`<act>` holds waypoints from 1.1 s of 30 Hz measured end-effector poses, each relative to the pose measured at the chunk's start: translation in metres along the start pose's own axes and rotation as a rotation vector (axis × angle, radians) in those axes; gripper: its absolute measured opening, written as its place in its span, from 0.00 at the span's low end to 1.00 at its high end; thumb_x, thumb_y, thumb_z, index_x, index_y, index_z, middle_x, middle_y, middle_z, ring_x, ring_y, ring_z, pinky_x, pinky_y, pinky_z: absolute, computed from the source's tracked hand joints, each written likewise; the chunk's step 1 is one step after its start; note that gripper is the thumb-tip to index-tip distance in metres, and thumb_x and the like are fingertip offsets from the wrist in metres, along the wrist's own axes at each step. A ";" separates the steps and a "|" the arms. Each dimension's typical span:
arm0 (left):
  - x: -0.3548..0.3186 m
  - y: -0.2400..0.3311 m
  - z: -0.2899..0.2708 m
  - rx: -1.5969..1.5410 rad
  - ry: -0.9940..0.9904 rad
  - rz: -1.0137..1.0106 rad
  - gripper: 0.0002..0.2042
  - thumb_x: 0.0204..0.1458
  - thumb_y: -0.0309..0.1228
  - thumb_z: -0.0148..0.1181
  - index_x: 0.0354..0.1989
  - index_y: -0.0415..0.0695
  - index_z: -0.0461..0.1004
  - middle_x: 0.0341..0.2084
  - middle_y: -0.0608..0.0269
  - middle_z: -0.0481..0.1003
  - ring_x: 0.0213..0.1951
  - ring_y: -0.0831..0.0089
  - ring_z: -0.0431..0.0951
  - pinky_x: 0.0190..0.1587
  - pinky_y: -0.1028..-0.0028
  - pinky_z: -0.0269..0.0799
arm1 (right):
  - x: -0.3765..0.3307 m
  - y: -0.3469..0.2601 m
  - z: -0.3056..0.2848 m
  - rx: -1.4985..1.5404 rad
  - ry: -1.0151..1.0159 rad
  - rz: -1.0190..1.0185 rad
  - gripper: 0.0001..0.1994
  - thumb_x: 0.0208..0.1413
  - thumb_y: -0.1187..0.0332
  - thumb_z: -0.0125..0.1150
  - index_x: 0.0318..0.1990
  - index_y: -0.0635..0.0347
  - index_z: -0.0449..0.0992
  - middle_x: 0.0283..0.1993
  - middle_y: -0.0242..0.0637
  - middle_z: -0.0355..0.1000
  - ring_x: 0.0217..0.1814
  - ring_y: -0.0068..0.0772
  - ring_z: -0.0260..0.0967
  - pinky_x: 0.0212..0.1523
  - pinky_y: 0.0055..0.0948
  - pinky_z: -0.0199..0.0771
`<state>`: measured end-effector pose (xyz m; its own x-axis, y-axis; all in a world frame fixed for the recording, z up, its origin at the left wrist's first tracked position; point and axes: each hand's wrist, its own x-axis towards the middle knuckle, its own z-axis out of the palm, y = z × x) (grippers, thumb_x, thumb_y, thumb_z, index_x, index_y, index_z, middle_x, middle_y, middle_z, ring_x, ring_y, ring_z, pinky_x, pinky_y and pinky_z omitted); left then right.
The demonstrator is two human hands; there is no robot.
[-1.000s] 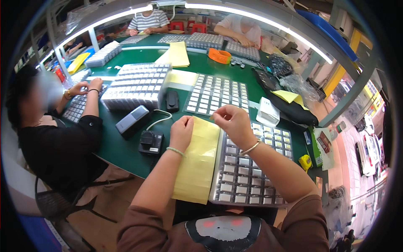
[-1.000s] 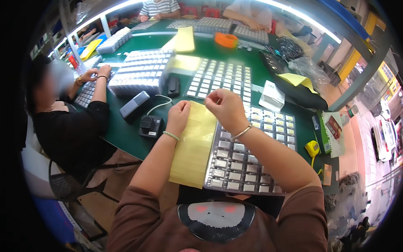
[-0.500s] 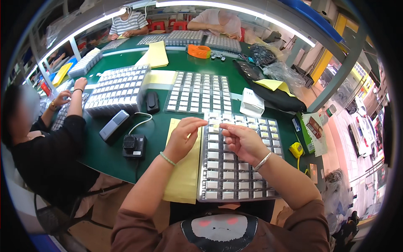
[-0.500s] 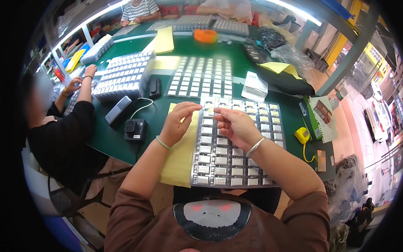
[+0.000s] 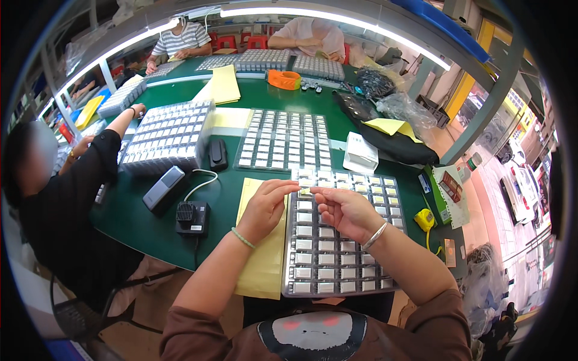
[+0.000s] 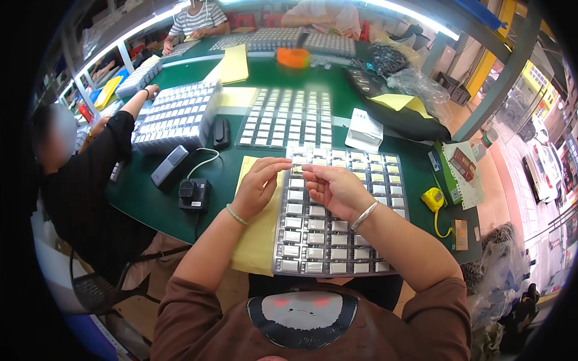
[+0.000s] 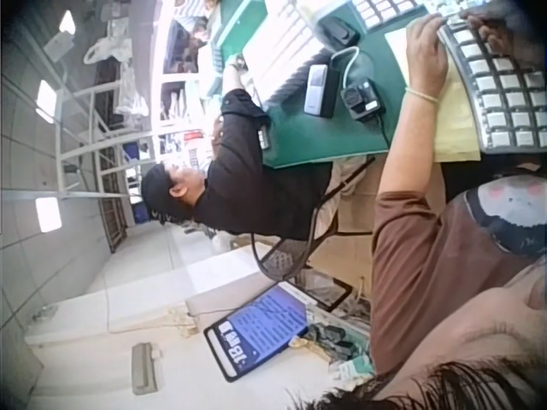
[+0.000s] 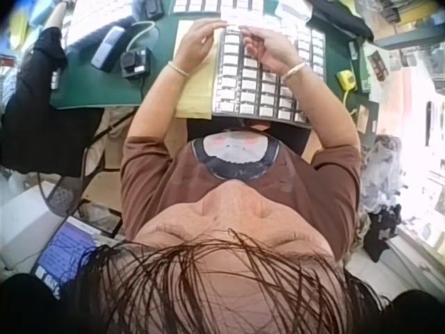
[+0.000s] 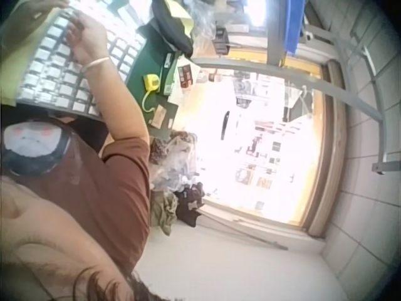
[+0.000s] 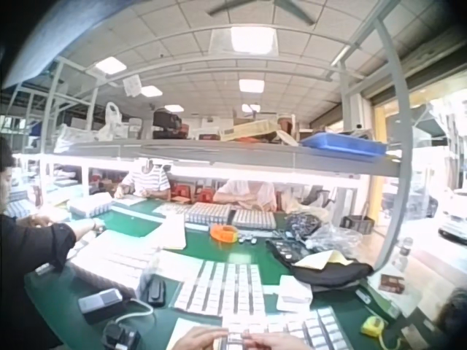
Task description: The person places small rectangular electronic components into a grid tray. They repeatedly pick up components from a yellow paper stack and insert them into the slots of the tray, working systematically across the grid.
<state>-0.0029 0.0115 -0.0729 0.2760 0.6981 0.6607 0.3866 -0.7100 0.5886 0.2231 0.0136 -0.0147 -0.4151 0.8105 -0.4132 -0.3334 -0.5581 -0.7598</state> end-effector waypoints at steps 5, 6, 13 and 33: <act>0.000 0.000 0.000 0.011 0.005 -0.003 0.18 0.53 0.12 0.50 0.49 0.42 0.78 0.50 0.57 0.77 0.53 0.58 0.74 0.57 0.65 0.69 | -0.001 0.000 0.000 0.005 -0.024 -0.010 0.13 0.69 0.70 0.48 0.53 0.69 0.74 0.39 0.31 0.77 0.35 0.19 0.74 0.38 0.20 0.80; 0.000 -0.001 0.000 0.015 0.004 0.000 0.18 0.53 0.12 0.50 0.49 0.42 0.78 0.50 0.57 0.77 0.53 0.58 0.74 0.57 0.65 0.69 | -0.002 0.000 0.000 0.006 -0.024 -0.011 0.13 0.69 0.70 0.48 0.53 0.68 0.74 0.39 0.31 0.77 0.36 0.19 0.74 0.38 0.20 0.80; -0.001 -0.002 0.001 0.013 -0.009 0.003 0.21 0.50 0.11 0.50 0.49 0.43 0.79 0.51 0.57 0.77 0.54 0.57 0.73 0.58 0.65 0.69 | 0.002 0.001 -0.002 -0.022 -0.038 -0.017 0.13 0.69 0.70 0.49 0.54 0.68 0.73 0.41 0.34 0.77 0.38 0.22 0.76 0.40 0.23 0.81; 0.001 0.000 0.000 0.198 -0.023 0.093 0.23 0.43 0.11 0.52 0.46 0.47 0.81 0.49 0.61 0.79 0.51 0.57 0.75 0.55 0.62 0.72 | -0.012 0.004 0.013 -1.627 0.189 -0.634 0.18 0.62 0.71 0.50 0.58 0.62 0.74 0.33 0.39 0.77 0.30 0.36 0.76 0.33 0.33 0.77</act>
<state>-0.0028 0.0123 -0.0718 0.3380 0.6340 0.6955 0.5229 -0.7410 0.4214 0.2153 -0.0006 -0.0067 -0.4331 0.8868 0.1612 0.7683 0.4567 -0.4485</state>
